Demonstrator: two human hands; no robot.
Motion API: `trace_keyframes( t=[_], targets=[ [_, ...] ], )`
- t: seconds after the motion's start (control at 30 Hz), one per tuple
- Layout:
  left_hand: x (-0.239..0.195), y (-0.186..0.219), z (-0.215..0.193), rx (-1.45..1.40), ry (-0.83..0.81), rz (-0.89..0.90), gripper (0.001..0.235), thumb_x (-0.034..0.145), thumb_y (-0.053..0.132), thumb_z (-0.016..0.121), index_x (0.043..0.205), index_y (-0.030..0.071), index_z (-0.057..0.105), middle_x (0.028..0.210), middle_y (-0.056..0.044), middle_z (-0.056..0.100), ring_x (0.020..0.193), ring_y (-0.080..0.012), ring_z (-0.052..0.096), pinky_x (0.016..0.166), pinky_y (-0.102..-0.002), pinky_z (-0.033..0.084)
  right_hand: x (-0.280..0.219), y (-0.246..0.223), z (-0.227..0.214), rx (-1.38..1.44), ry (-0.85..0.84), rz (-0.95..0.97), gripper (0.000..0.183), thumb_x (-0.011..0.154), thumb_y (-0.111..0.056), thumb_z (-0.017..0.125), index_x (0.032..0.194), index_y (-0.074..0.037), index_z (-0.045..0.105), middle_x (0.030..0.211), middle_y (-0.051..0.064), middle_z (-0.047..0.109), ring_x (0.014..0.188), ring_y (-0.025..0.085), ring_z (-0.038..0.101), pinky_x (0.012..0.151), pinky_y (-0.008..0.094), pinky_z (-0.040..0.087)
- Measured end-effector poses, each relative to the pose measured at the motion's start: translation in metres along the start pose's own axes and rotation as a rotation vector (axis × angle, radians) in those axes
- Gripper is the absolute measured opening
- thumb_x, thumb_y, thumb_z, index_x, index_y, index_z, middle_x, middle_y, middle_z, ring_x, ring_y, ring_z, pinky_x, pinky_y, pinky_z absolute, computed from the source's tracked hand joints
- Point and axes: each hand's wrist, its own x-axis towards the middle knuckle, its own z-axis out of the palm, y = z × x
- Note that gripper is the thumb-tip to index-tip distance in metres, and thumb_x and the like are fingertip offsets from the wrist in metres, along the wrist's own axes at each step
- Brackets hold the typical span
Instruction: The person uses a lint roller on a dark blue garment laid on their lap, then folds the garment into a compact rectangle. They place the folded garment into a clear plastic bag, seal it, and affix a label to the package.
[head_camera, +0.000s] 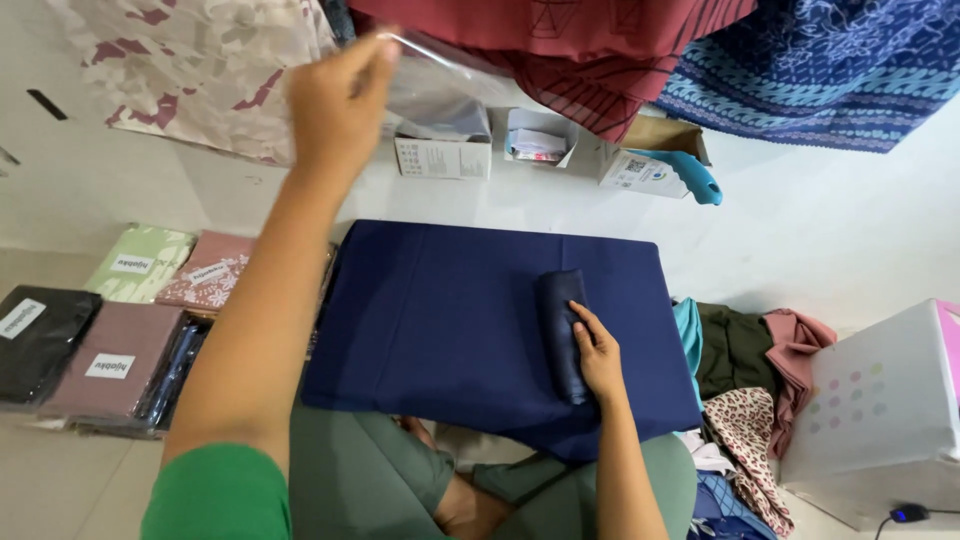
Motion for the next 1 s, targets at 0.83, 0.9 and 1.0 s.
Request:
trace_keyframes(
  t=[0.83, 0.9, 1.0],
  targets=[
    [-0.273, 0.018, 0.009, -0.071, -1.334, -0.123, 0.046, 0.089, 0.068, 0.061, 0.114, 0.034, 0.079, 0.141, -0.001, 0.065, 0.137, -0.0281, 0.055, 0.11, -0.047, 0.043, -0.001, 0.014, -0.001, -0.032, -0.017, -0.143, 0.037, 0.106, -0.01, 0.053, 0.139, -0.019, 0.067, 0.137, 0.015, 0.065, 0.134, 0.031, 0.055, 0.112, 0.047, 0.042],
    [-0.277, 0.02, 0.014, -0.071, -1.186, -0.191, 0.045, 0.088, 0.065, 0.064, 0.09, 0.023, 0.08, 0.141, -0.004, 0.065, 0.132, -0.0314, 0.058, 0.105, -0.049, 0.047, 0.0, 0.016, 0.001, 0.001, 0.01, -0.146, 0.036, 0.106, -0.008, 0.054, 0.138, -0.017, 0.068, 0.135, 0.014, 0.067, 0.132, 0.029, 0.057, 0.112, 0.046, 0.043],
    [-0.303, 0.022, 0.044, -0.054, -0.976, -0.126, 0.038, 0.086, 0.058, 0.068, 0.07, 0.023, 0.07, 0.134, -0.001, 0.066, 0.13, -0.0264, 0.058, 0.1, -0.045, 0.046, 0.0, 0.019, 0.002, 0.0, 0.013, -0.15, 0.035, 0.106, -0.008, 0.054, 0.137, -0.016, 0.068, 0.135, 0.014, 0.067, 0.131, 0.03, 0.057, 0.111, 0.047, 0.043]
  ],
)
